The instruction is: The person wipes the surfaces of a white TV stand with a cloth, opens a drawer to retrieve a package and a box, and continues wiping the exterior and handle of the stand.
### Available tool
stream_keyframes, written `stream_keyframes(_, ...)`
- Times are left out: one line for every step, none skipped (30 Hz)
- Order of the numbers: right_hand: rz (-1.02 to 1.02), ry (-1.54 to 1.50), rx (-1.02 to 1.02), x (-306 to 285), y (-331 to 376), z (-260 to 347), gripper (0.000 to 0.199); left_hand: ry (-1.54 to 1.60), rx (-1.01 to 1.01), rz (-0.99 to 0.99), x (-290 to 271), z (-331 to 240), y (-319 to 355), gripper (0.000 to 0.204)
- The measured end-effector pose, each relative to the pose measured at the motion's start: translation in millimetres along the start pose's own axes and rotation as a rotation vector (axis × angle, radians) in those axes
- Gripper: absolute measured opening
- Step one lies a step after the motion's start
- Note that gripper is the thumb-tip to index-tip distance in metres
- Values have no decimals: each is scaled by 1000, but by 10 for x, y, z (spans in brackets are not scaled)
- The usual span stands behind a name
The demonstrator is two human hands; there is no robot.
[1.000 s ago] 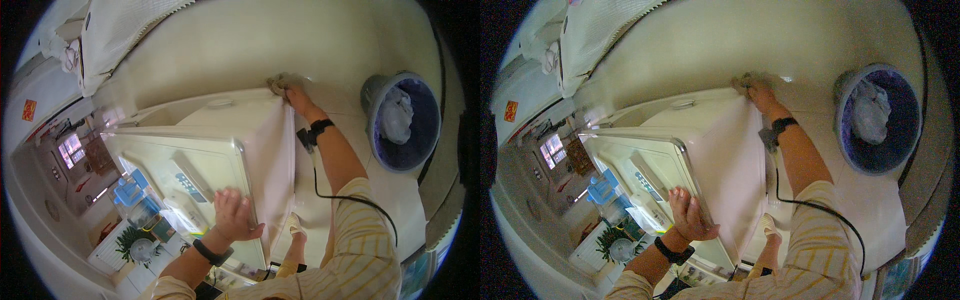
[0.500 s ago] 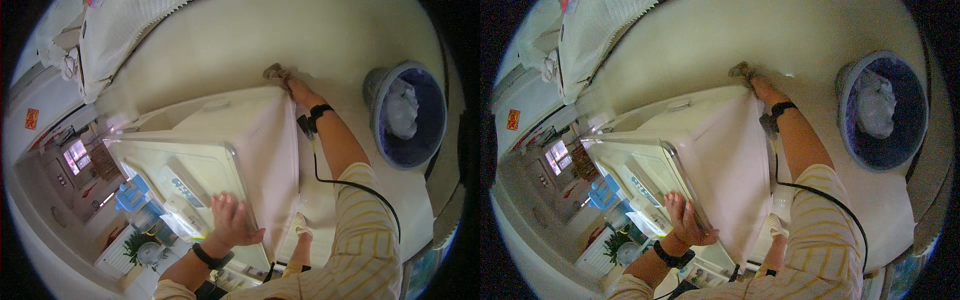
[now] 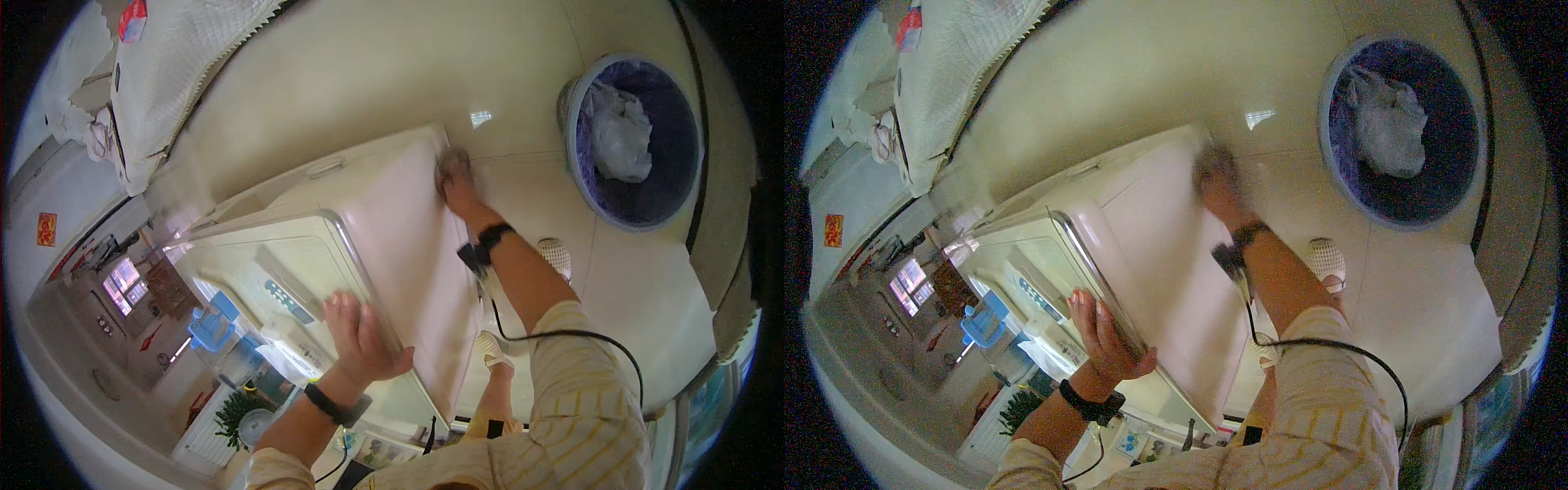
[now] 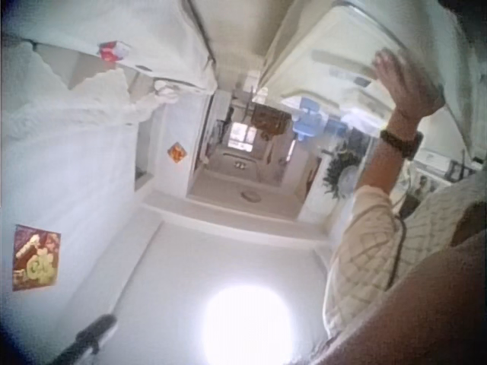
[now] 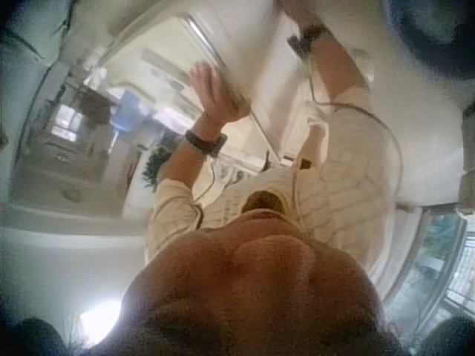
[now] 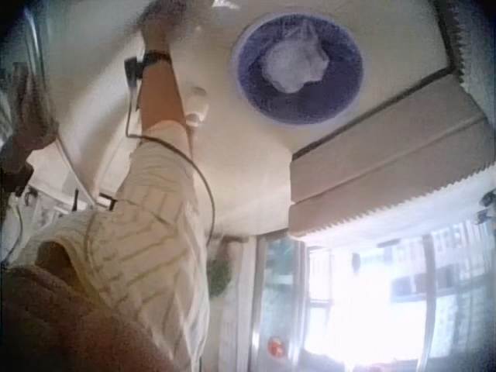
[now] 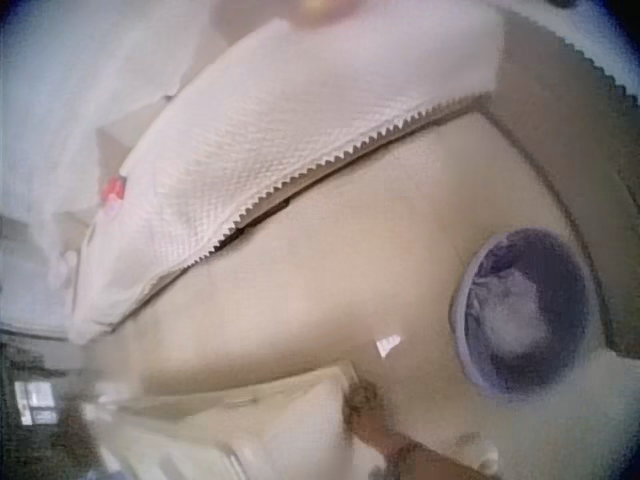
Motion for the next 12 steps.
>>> stream_keyframes(-47,36,-33,-187,-148,97,51,-5,6,4,16,-8,-13,92)
stream_keyframes(-146,-104,-80,-399,-274,145,53,16,9,-3,24,-15,-24,92)
stream_keyframes(-244,-245,-130,-592,-351,181,55,35,10,-10,19,-20,-27,93)
stream_keyframes(-292,-319,-159,-709,-317,224,55,25,11,-9,20,-23,-34,93)
stream_keyframes(-341,-392,-194,-830,-291,270,56,12,15,-14,4,-30,-49,92)
stream_keyframes(-256,-583,-59,-793,-234,194,62,0,20,-18,-17,-32,-52,92)
stream_keyframes(-210,-680,6,-665,-146,166,65,-7,21,-19,-34,-29,-44,92)
stream_keyframes(-166,-773,70,-543,-73,152,68,-50,27,-13,-47,-28,-29,91)
stream_keyframes(-202,-681,103,-391,45,55,71,-80,42,-11,-39,-41,-26,90)
stream_keyframes(-231,-589,133,-169,106,-158,72,-76,59,-23,-44,-77,-67,90)
stream_keyframes(-251,-498,159,78,149,-330,74,-72,67,-13,-53,-87,-88,90)
stream_keyframes(-272,-400,200,477,166,-778,74,-52,90,-9,-29,-145,-151,90)
Point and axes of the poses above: each hand's wrist, its own y-axis away from the middle knuckle, its own x-axis out of the palm, z = x × y, the point moved 9 cm from there along -y, towards the middle knuckle, and after that the axes turned 11 degrees about -y, right-handed, at the moved point
